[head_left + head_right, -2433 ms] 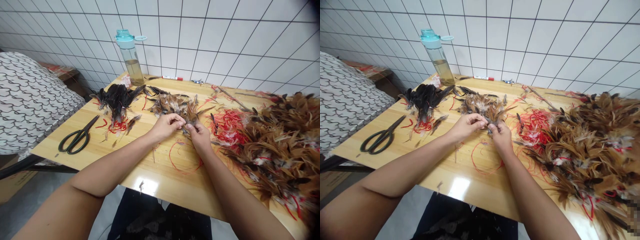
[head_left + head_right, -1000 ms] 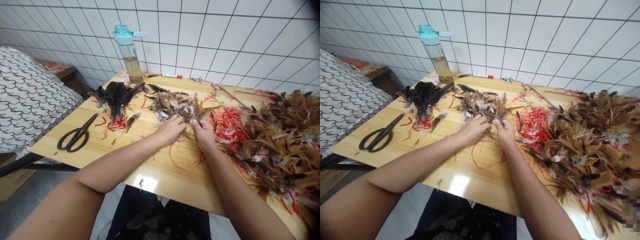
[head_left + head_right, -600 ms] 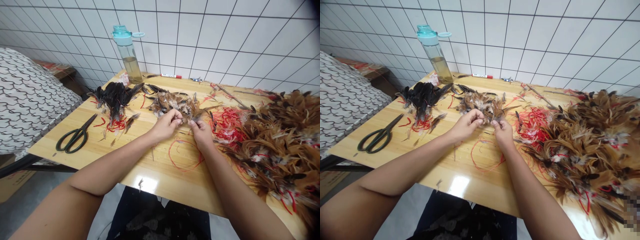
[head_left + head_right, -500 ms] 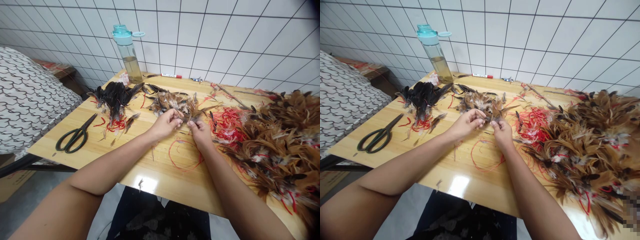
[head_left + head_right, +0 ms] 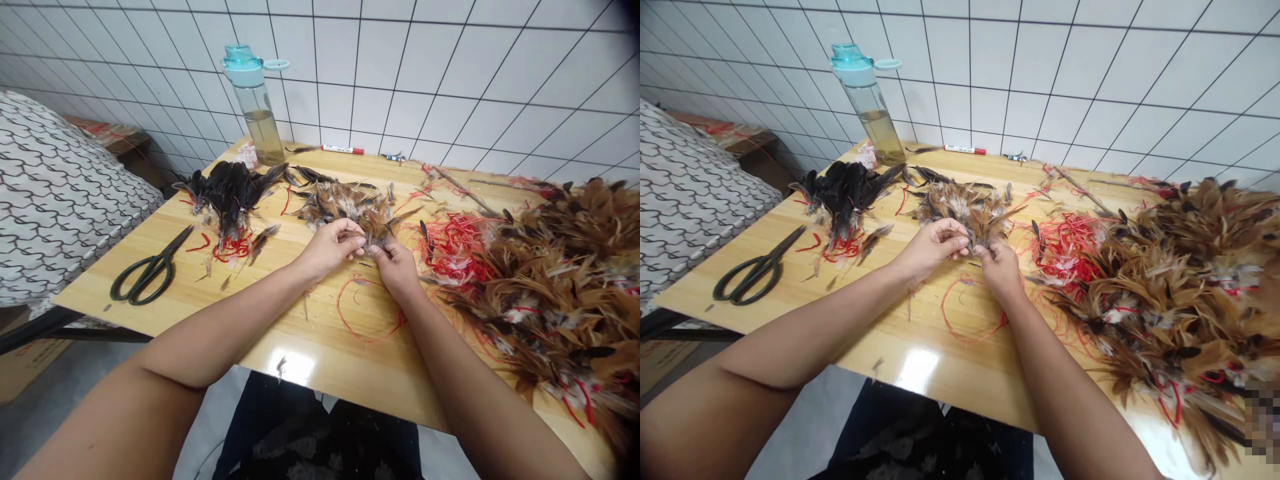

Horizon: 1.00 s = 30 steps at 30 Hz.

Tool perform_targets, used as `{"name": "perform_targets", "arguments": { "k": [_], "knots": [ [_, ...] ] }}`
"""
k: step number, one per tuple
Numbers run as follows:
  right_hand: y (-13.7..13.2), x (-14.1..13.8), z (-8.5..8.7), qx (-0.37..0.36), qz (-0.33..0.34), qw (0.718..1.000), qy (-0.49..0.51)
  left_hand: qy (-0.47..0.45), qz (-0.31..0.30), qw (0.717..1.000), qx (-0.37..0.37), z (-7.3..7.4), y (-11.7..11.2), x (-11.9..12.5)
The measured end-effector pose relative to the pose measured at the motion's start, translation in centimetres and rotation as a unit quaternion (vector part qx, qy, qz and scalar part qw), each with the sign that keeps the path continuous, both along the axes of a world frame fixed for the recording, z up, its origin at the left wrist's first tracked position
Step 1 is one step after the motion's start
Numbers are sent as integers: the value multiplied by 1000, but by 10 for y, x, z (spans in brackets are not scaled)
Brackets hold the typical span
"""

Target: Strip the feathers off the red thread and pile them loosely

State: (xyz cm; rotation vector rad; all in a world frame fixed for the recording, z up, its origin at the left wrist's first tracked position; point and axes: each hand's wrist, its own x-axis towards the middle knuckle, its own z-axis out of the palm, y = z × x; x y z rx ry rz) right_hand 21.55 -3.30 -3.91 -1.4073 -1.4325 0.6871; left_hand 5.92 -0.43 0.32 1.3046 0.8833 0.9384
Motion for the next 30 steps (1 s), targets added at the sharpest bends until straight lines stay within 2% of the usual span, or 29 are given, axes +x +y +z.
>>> {"name": "perform_targets", "arguments": {
  "k": [8, 12, 18, 21, 26, 30],
  "knots": [
    [0, -1, 2, 12, 14, 999, -36, 77, 14, 989, 124, -17, 4, -1],
    [0, -2, 6, 16, 25, 998, -54, 91, 16, 987, 128, -20, 4, -1],
    [-1, -2, 7, 6, 40, 996, -74, 95, 13, 985, 145, -14, 2, -1],
    [-2, -2, 6, 18, 45, 996, -74, 65, 3, 990, 121, -11, 1, 0],
    [-1, 1, 3, 20, 41, 997, -69, -35, -2, 999, 6, -5, 1, 1],
    [0, 2, 3, 23, 41, 997, -61, -45, -63, 996, -36, -7, 2, 0]
  ]
}}
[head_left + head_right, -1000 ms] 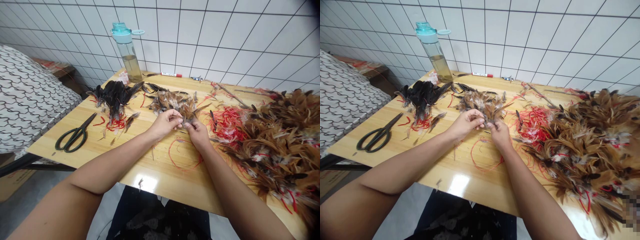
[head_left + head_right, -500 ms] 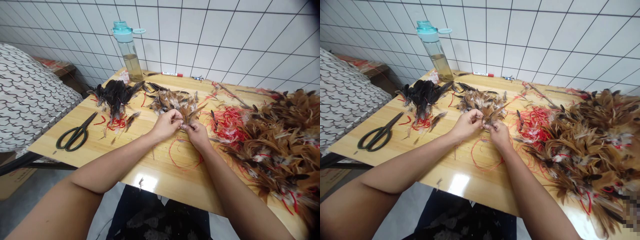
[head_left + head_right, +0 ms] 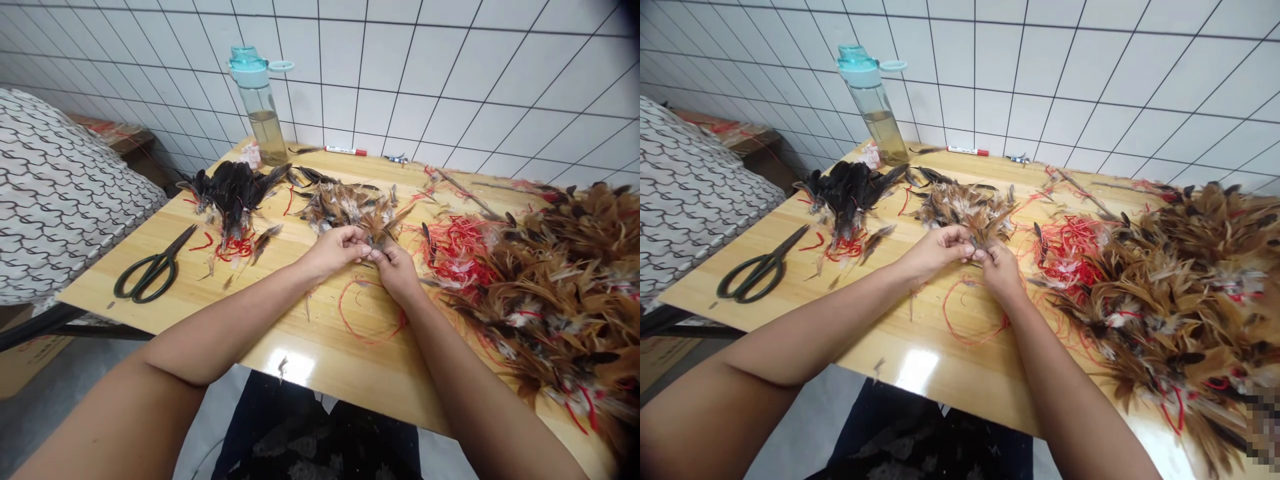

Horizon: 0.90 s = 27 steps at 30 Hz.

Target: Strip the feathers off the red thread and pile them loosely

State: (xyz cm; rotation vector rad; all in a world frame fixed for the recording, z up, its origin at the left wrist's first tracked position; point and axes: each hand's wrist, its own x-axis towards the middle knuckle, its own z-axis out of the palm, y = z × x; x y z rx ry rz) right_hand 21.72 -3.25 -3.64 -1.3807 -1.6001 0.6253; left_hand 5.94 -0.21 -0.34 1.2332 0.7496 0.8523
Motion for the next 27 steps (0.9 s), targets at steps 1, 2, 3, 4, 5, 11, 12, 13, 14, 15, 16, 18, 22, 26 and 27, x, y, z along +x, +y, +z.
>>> {"name": "perform_targets", "arguments": {
  "k": [1, 2, 3, 4, 5, 11, 12, 13, 14, 15, 16, 18, 22, 26, 27],
  "knots": [
    [0, 0, 0, 3, 6, 1000, 1, 1, -8, 1000, 0, -1, 0, 0],
    [0, 0, 0, 5, 11, 1000, 2, 2, -10, 1000, -1, -3, 1, 0],
    [0, -1, 0, 6, 16, 1000, 3, 1, -8, 1000, -2, -4, 1, 0],
    [0, -1, -1, 6, 20, 1000, 4, -1, -5, 1000, -5, -5, 1, 1],
    [0, -1, -1, 4, 22, 1000, 4, -4, -6, 1000, -7, -6, 1, 1],
    [-1, 0, -1, -21, 83, 996, 26, -29, -47, 998, -21, -6, 2, 0],
    [-1, 1, 0, -23, 96, 995, 25, -28, -57, 998, -20, -5, 2, 0],
    [-1, 1, 1, -24, 105, 994, 20, -26, -65, 997, -16, -4, 2, -1],
    [-1, 1, 1, -23, 110, 994, 14, -26, -66, 997, -11, -4, 2, -1],
    [-2, 1, 2, -20, 110, 994, 9, -25, -61, 998, -7, -3, 2, -2],
    [-2, 1, 3, -17, 110, 994, 8, -24, -52, 998, -5, -2, 2, -2],
    [-3, 1, 4, -13, 107, 994, 20, -21, -33, 999, -4, -1, 3, -3],
    [-5, 0, 8, -14, 110, 993, 40, 2, -14, 1000, -4, 1, 5, -6],
    [-6, -1, 9, -12, 97, 995, 19, 20, -9, 1000, 6, -1, 5, -6],
    [-5, -1, 9, -9, 95, 995, 12, 22, -12, 1000, 11, -2, 5, -5]
  ]
}}
